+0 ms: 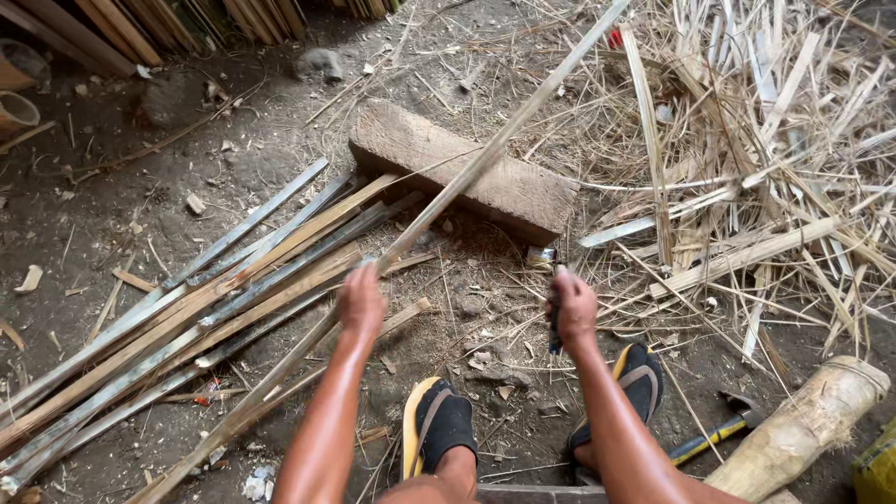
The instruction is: The person uses a machete to shave and smooth thin bamboo strips. They repeatedly draw the blade along the strips to remove rough edges and thin the material, then place the finished pieces on a pile on the ground.
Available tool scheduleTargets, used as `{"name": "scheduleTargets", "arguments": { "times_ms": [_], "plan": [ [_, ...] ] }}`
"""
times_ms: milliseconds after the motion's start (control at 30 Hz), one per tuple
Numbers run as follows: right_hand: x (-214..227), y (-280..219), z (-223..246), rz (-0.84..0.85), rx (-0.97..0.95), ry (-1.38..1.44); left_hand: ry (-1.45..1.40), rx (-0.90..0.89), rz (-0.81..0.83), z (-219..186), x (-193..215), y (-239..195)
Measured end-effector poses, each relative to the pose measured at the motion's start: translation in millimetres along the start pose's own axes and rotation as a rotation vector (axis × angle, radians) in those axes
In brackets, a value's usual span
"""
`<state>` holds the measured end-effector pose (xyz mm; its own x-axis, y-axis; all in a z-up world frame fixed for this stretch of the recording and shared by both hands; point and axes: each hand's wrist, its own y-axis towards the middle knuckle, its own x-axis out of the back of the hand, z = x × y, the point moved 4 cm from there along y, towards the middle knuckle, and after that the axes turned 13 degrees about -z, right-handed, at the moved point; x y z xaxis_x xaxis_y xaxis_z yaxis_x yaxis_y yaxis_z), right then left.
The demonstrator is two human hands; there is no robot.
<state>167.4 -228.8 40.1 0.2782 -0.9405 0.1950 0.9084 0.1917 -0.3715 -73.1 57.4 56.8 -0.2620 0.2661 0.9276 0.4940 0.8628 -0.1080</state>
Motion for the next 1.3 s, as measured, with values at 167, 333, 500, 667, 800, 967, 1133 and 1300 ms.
{"name": "scheduleTargets", "arguments": {
  "times_ms": [167, 333, 500, 667, 800, 967, 1133, 1300],
  "plan": [
    [-42, -29, 19, -0.022, 0.113, -0.071, -0.677, -0.417, -0.304, -157, -2, 42],
    [-34, -24, 53, -0.091, 0.293, -0.475, -0.306, -0.321, -0.161, -141, 20, 44],
    [-17, -29, 50, -0.075, 0.271, -0.630, 0.133, -0.095, 0.089, 26, -5, -29],
    [-38, -55, 47, -0.055, 0.289, -0.645, -0.070, -0.051, -0.138, 35, -24, -41],
    [-60, -73, 46, -0.009, 0.404, -0.641, -0.322, -0.063, 0.268, -62, -36, 17],
    [-41, -45, 46, 0.030, 0.411, -0.838, -0.443, -0.075, 0.171, -53, -13, 48],
    [-15, -16, 60, 0.038, 0.397, -1.073, -0.242, 0.099, 0.593, 43, -30, -3],
    [-37, -31, 81, 0.163, 0.168, -0.974, -0.240, -0.256, 0.022, -9, -16, -9]
  ]
}}
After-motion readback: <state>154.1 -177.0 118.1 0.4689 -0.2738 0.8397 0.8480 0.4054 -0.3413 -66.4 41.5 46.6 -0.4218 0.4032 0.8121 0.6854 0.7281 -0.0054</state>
